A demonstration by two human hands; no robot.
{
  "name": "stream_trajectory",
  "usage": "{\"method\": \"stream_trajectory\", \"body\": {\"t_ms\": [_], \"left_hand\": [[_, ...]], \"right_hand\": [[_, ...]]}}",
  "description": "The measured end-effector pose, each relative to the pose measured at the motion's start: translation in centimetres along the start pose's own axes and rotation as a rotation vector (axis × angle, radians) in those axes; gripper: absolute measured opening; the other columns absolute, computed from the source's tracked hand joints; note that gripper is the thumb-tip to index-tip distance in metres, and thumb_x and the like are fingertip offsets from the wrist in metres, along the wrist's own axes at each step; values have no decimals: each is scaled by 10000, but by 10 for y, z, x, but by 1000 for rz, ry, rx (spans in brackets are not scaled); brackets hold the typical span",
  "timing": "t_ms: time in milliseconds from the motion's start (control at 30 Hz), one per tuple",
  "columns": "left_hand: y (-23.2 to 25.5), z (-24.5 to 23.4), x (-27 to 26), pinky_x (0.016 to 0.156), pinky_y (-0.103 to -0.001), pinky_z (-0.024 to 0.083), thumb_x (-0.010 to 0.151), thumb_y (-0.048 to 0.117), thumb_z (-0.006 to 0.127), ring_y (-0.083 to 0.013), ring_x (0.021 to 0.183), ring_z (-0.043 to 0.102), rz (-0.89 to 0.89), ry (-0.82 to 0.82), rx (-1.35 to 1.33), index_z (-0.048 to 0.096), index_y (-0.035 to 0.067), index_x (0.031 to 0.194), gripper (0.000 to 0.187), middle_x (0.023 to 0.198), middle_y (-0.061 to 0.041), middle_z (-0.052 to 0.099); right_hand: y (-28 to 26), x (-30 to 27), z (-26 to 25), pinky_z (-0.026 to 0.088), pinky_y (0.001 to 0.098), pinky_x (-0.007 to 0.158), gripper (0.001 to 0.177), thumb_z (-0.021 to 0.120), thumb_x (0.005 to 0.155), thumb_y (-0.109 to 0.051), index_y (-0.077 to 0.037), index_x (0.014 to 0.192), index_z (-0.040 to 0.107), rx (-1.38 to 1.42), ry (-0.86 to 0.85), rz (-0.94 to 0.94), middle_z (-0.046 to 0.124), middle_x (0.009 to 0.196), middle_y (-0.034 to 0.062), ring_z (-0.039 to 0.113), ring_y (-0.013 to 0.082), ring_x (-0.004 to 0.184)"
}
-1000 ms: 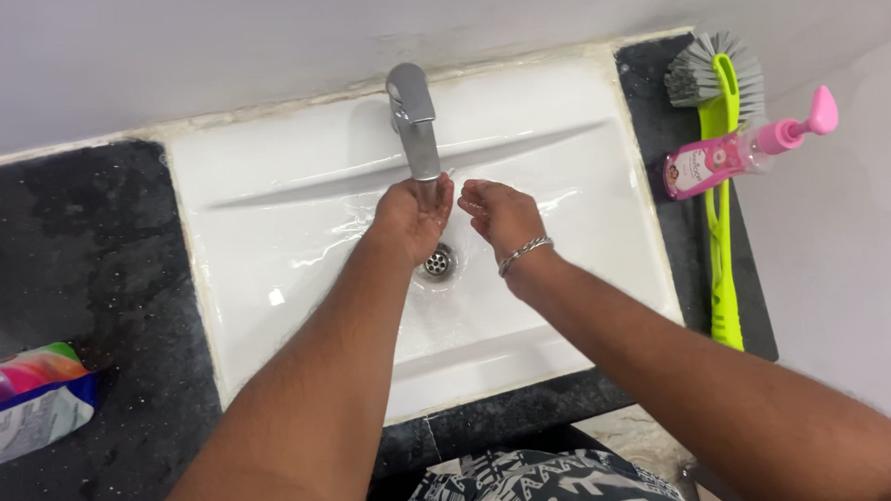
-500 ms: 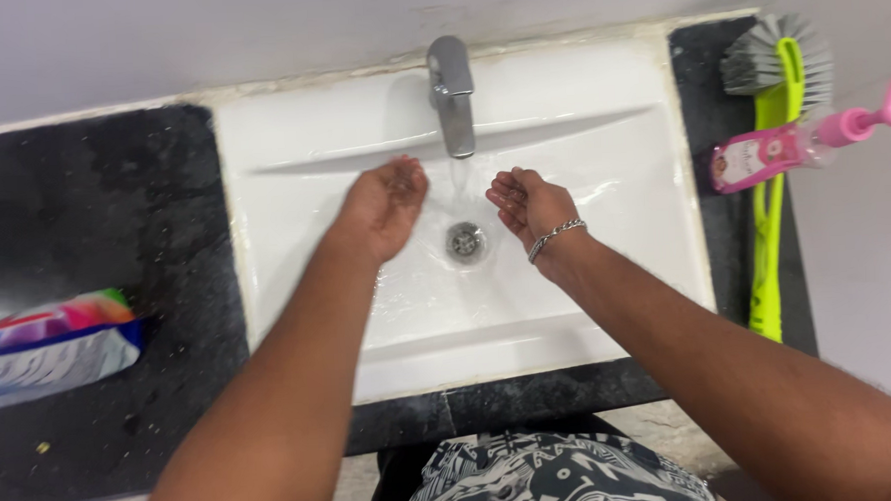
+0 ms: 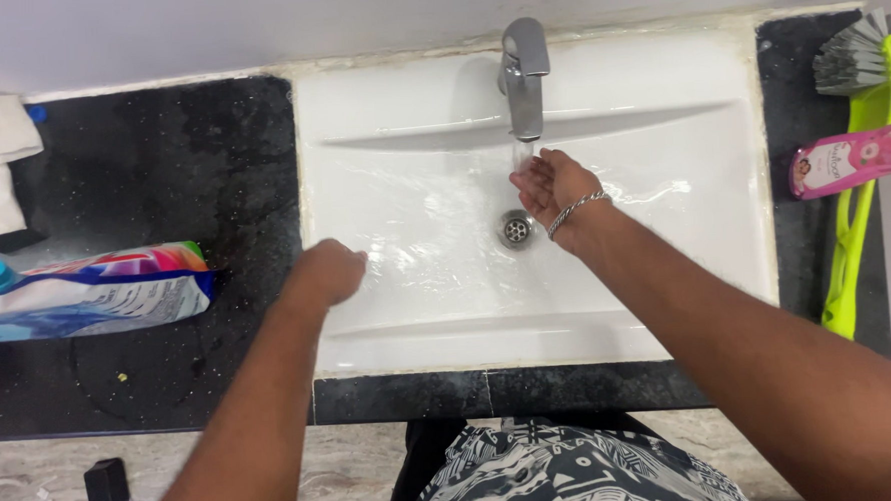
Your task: The person cleans a bathroom sink by rinsing the basin with water from the faucet and scrubbing the faucet and basin surfaces with a long-handled brush.
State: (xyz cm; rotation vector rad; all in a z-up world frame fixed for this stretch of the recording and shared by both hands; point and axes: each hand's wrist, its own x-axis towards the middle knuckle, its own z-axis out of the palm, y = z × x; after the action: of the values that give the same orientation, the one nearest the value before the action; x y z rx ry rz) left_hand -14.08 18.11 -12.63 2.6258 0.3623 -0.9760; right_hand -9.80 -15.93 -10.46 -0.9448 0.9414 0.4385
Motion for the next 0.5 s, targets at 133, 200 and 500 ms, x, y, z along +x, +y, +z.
{"method": "stream_trajectory", "body": {"t_ms": [133, 200, 500], "left_hand": [[23, -15, -38, 948, -387, 543, 930, 379, 620, -280, 983, 752, -140, -66, -216, 825, 46, 978, 394, 1012, -130, 819], [31, -21, -42, 887, -367, 551, 936, 347, 608, -252, 919, 757, -85, 11, -320, 808, 53, 986, 358, 950, -120, 806], [40, -35, -28, 846, -340, 554, 920, 350, 649, -209, 875, 748, -27, 118, -498, 792, 44, 1012, 350, 897, -92, 791]], "right_hand": [[-9, 20, 9, 645, 319, 794, 308, 465, 1072, -267, 6, 1005, 592, 215, -40, 118, 689, 927, 112, 732, 231, 962], [-12, 30, 15, 656, 289, 743, 313, 443, 1083, -223, 29, 979, 597, 291, -56, 150, 703, 902, 126, 743, 228, 900], [4, 54, 32, 600, 260, 573, 281, 494, 1079, -185, -74, 828, 554, 294, -192, 121, 618, 759, 42, 644, 136, 660]]}}
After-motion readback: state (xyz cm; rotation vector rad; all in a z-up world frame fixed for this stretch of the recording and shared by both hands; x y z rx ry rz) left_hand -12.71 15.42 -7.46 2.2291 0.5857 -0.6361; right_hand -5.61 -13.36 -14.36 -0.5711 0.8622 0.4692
